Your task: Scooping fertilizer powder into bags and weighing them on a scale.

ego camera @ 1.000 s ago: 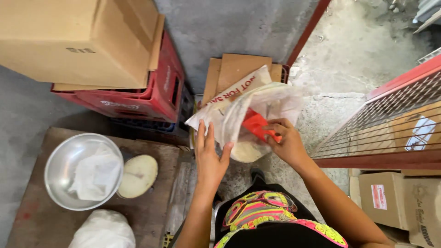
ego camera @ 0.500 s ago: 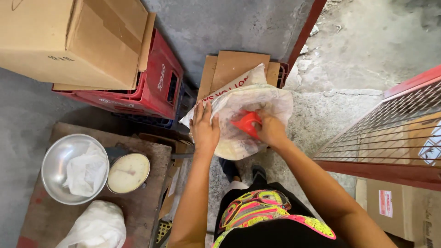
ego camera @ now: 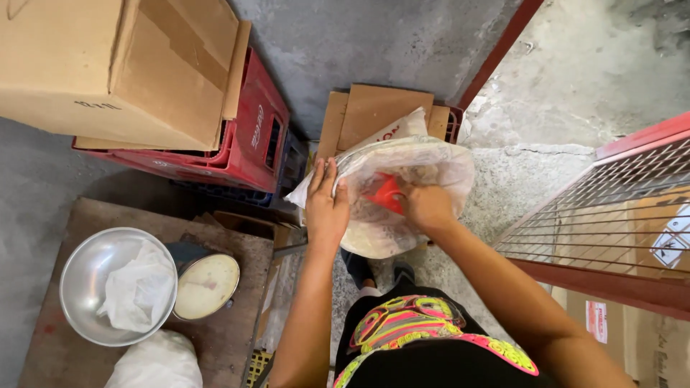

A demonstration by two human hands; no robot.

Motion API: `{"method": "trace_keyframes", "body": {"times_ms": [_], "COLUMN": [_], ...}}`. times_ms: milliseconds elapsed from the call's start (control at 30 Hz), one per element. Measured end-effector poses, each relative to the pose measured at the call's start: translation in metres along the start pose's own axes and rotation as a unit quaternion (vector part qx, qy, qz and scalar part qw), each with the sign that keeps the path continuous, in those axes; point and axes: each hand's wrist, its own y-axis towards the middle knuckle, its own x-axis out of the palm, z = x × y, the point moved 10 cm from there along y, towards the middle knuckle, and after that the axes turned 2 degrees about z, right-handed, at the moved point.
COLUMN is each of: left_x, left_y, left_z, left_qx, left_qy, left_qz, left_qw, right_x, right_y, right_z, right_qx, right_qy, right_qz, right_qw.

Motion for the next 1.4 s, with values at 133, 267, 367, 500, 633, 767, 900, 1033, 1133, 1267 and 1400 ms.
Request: {"method": "trace_keyframes", "body": {"times_ms": [133,267,367,500,633,767,900,1033,1133,1267,1400], "left_x": [-0.002,0.003,0.001,0.0,0.001,0.001,0.009,0.012,0.011,0.01,0.01], "left_y": [-0.001,0.002,0.005,0.009,0.007,0.009,0.003,-0.002,-0.004,-0.008,-0.01], "left_z": [0.003,-0.005,-0.003,-0.008,-0.01,-0.011,-0.013,-0.008,-0.01,-0.01,-0.006], "left_qx": [-0.015,-0.075,-0.042,-0.042,-0.044,-0.062,-0.061,-0.051,-0.042,-0.048,-0.049], "left_qy": [-0.015,-0.048,-0.056,-0.06,-0.056,-0.073,-0.049,-0.059,-0.063,-0.061,-0.055], "left_qz": [-0.015,-0.038,-0.027,-0.031,-0.039,-0.035,-0.06,-0.067,-0.065,-0.067,-0.062], "left_qw": [1.0,0.995,0.997,0.997,0.997,0.995,0.995,0.995,0.995,0.995,0.995], "right_x": [-0.015,-0.014,0.001,-0.03,-0.032,-0.045,-0.046,-0.039,-0.055,-0.039,-0.017], "right_y": [-0.013,-0.007,0.004,0.01,0.004,0.005,0.002,0.0,-0.008,-0.02,-0.013], "right_z": [0.02,0.01,-0.001,-0.031,-0.036,-0.022,-0.038,-0.028,-0.013,0.012,0.001], "right_qx": [0.025,0.001,-0.055,-0.102,-0.118,-0.046,-0.016,-0.01,-0.008,0.044,0.006], "right_qy": [-0.059,-0.047,-0.019,-0.044,-0.109,-0.112,-0.01,-0.006,-0.004,-0.063,0.0], "right_qz": [-0.004,0.031,0.121,0.135,0.03,0.025,0.068,0.077,0.075,-0.035,0.036], "right_qw": [0.998,0.998,0.991,0.985,0.987,0.992,0.998,0.997,0.997,0.996,0.999]}}
